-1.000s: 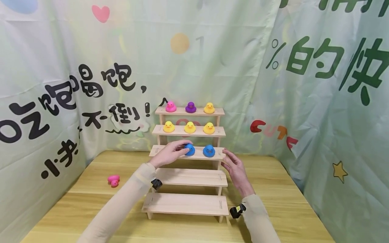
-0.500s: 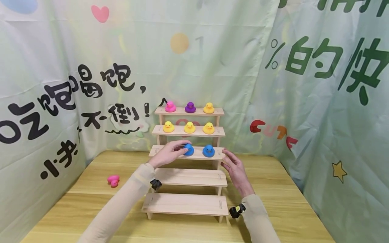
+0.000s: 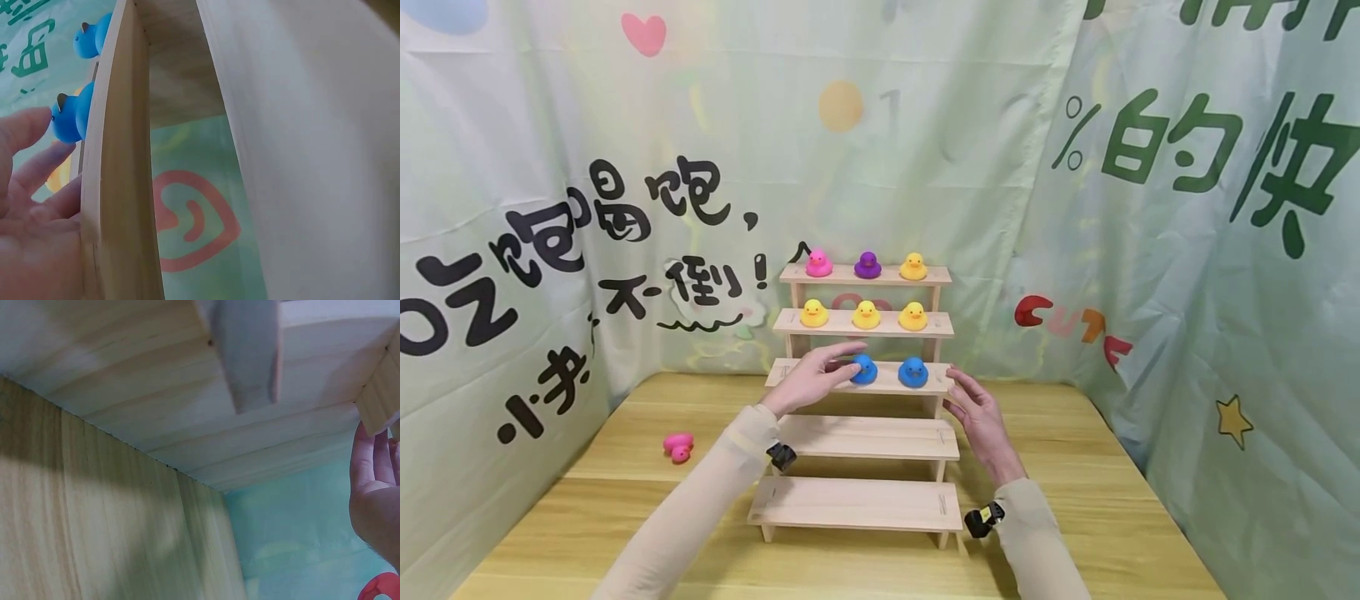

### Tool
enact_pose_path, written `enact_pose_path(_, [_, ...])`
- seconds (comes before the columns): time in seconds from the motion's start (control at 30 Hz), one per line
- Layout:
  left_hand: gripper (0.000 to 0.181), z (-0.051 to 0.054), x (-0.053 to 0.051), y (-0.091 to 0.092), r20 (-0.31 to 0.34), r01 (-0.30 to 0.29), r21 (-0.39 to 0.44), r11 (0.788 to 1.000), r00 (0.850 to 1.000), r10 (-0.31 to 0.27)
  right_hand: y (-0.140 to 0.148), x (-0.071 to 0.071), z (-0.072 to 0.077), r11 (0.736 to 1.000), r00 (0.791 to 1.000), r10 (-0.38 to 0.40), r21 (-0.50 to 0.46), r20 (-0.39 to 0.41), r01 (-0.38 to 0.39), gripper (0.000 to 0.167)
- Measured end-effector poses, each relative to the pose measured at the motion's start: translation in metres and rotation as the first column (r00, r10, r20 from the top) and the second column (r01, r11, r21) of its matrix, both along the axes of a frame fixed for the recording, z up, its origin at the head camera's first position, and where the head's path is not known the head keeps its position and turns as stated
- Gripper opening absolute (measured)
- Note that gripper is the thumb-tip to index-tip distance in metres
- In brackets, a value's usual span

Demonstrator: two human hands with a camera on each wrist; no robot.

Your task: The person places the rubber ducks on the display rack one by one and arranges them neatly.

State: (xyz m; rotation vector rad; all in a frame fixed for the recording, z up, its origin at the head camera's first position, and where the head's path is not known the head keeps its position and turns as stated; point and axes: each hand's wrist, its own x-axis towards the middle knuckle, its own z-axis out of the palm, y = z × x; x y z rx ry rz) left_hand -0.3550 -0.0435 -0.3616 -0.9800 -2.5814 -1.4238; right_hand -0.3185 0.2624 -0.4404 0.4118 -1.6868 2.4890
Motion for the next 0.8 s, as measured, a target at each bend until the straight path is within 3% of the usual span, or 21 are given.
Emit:
enact_pose_path(0.2, [0.034,-0.001,0.002,-0.005,-0.023,-0.013,0.110,0.994,1.000,0.015,0.000,0.000,0.000,1.000,1.000,-0.017,0.013,0.006,0.017,0.031])
enact_pose_path(0.43, [0.023,-0.003,0.005,-0.021,-0.063,-0.097,0.187,0.978,0.992,0.111,0.000,0.001,0.001,1.000,1.000,-0.021,0.015,0.021,0.021,0.029])
enact_pose_path(0.67, [0.019,-0.007,0.011,-0.040,-0.027,-0.140,0.298,0.944,0.987,0.155,0.000,0.001,0.000,1.000,1.000,-0.016,0.005,0.013,0.016,0.029])
enact_pose_path(0.8, [0.021,-0.010,0.014,-0.052,0.011,-0.130,0.358,0.925,0.991,0.135,0.000,0.000,-0.001,1.000,1.000,-0.014,0.010,0.013,0.013,0.029])
